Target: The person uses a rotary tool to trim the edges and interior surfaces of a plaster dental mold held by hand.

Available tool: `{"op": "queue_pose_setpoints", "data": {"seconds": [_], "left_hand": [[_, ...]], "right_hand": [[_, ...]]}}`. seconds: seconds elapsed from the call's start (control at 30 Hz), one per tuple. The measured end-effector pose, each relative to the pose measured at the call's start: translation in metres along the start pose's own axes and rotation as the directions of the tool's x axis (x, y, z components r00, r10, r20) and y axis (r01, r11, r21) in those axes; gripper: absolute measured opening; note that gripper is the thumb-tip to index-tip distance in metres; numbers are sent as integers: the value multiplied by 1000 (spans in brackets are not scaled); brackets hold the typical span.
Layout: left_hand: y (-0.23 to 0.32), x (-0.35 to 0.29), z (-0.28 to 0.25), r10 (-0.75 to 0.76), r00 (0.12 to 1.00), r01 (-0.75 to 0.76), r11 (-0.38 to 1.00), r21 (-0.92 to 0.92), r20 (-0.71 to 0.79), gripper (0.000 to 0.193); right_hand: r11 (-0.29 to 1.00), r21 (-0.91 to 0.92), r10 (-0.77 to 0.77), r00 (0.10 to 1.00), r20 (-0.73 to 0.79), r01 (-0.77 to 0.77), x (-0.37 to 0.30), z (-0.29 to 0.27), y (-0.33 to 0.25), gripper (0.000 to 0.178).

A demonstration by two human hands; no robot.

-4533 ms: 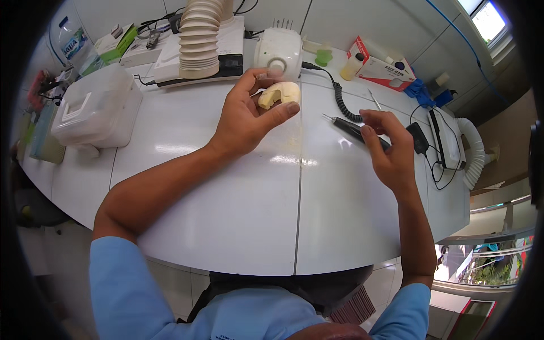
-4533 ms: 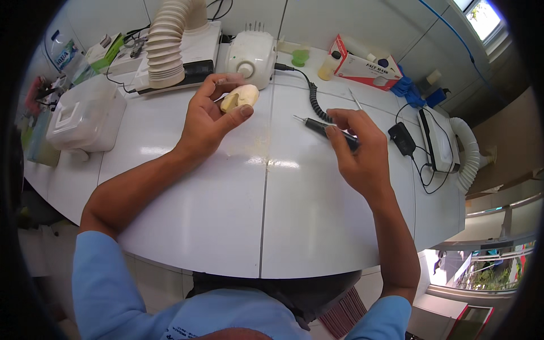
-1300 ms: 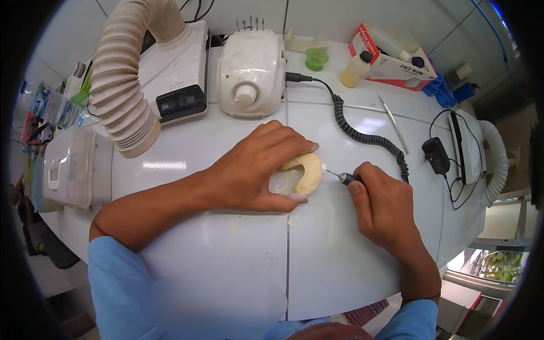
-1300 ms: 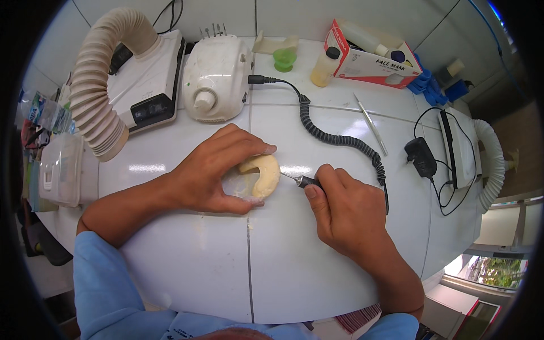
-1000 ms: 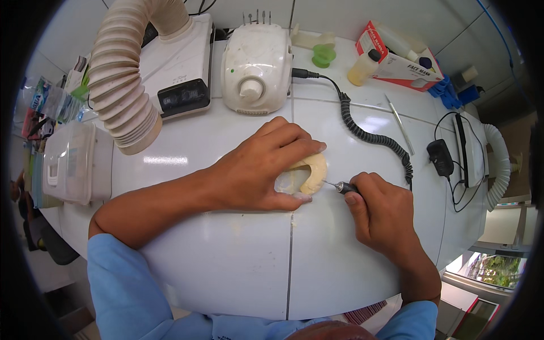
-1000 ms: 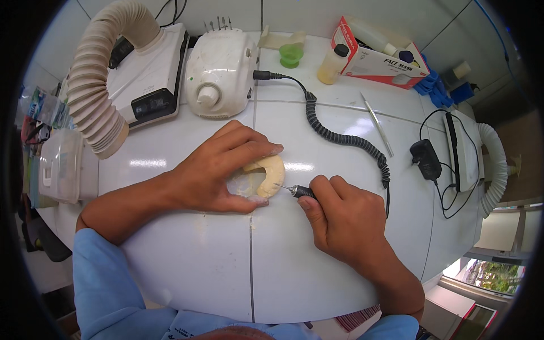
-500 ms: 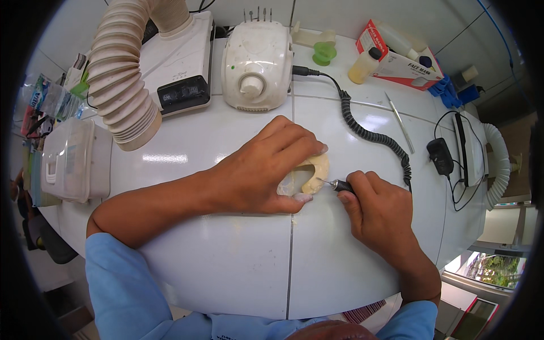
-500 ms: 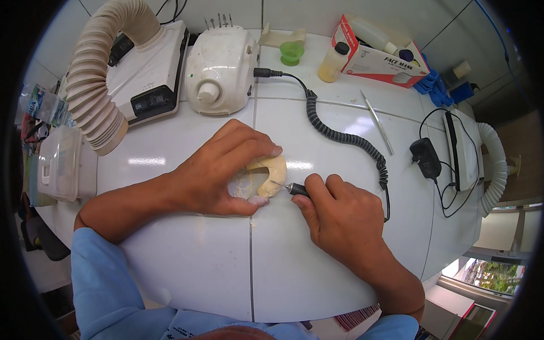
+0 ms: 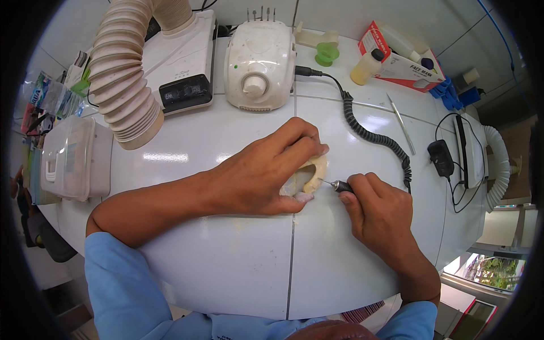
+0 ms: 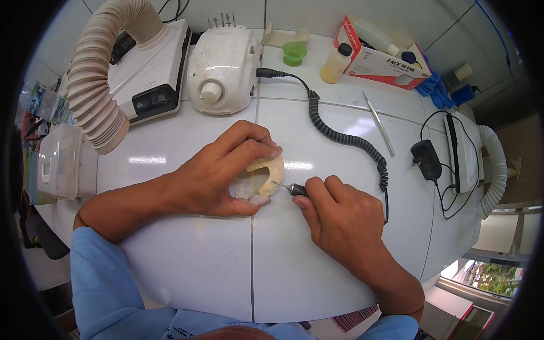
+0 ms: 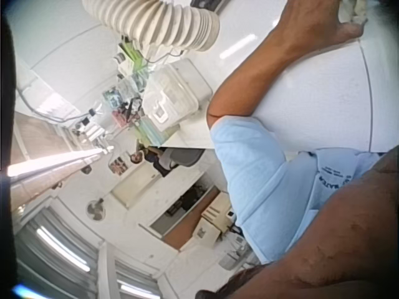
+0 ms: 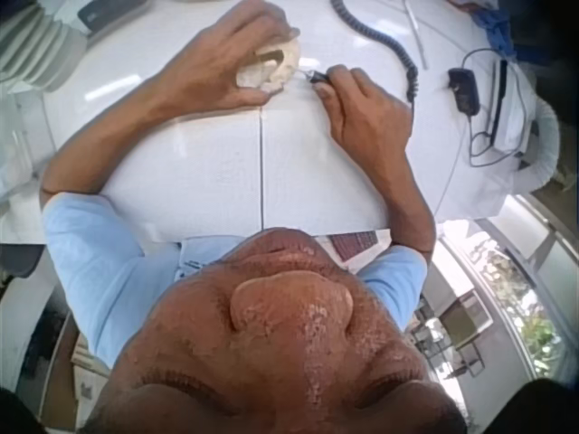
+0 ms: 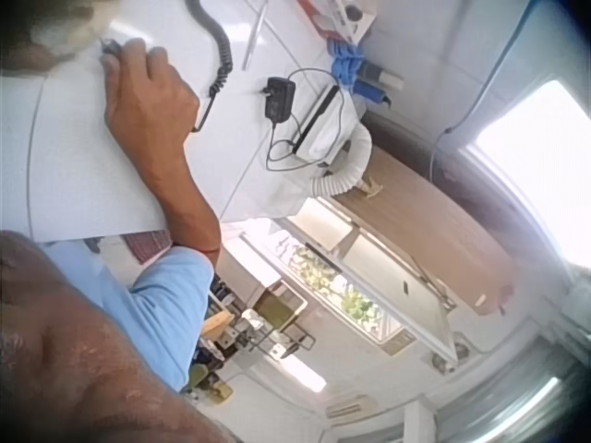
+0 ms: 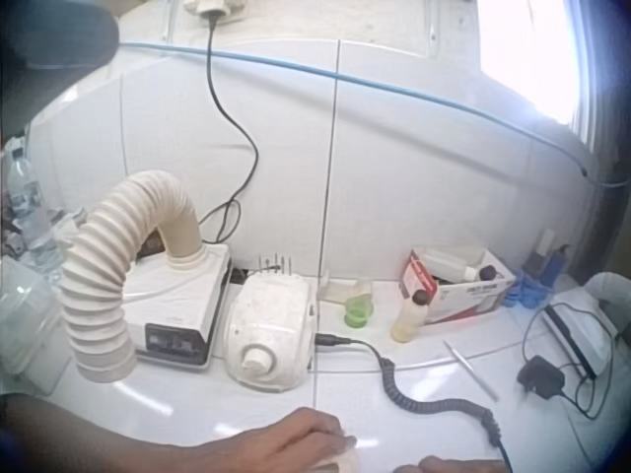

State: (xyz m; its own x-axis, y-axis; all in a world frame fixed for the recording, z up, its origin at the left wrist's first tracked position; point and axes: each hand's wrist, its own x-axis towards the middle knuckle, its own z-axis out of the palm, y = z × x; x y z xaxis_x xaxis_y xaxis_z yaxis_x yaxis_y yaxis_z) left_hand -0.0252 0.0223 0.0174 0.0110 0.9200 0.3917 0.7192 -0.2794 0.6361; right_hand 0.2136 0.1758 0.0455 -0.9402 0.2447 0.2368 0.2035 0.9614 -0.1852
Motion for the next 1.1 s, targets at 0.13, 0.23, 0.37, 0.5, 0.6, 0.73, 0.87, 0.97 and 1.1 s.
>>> {"op": "queue_pose_setpoints", "data": {"seconds": [0.13, 0.23, 0.37, 0.5, 0.6, 0.73, 0.87, 0.97, 1.1], "left_hand": [[0, 0, 0, 11, 1000, -11, 1000, 20, 3, 71], [0, 1, 0, 19, 1000, -18, 999, 33, -8, 70], [-1, 0, 1, 12, 1000, -12, 1000, 18, -15, 68], [-2, 1, 1, 24, 1000, -23, 1000, 15, -14, 71], [-1, 3, 1, 29, 1000, -28, 999, 16, -13, 72], [-3, 1, 1, 21, 1000, -21, 1000, 18, -15, 71], [-2, 1, 1, 14, 1000, -14, 1000, 21, -15, 71], [-2, 1, 1, 11, 1000, -11, 1000, 9, -13, 71], [-4, 0, 2, 25, 999, -25, 1000, 3, -21, 72]], "right_hand": [[1000, -4, 9, 1000, 9, -9, 1, 0, 0, 25], [1000, -16, 16, 1000, 4, -16, 1, 0, 0, 25], [999, -13, 29, 1000, 2, -29, 2, 1, 0, 25], [999, -3, 32, 999, 3, -32, 1, 2, 1, 25], [999, 2, 35, 999, -7, -35, 0, 1, 2, 25], [999, -15, 30, 1000, 5, -30, 2, 1, 2, 25], [1000, -7, 6, 1000, 9, -6, 2, 2, 3, 26], [1000, -7, 6, 1000, 15, -6, 1, 0, 3, 26], [1000, -8, 6, 999, 36, -6, 3, -1, 3, 25]]}}
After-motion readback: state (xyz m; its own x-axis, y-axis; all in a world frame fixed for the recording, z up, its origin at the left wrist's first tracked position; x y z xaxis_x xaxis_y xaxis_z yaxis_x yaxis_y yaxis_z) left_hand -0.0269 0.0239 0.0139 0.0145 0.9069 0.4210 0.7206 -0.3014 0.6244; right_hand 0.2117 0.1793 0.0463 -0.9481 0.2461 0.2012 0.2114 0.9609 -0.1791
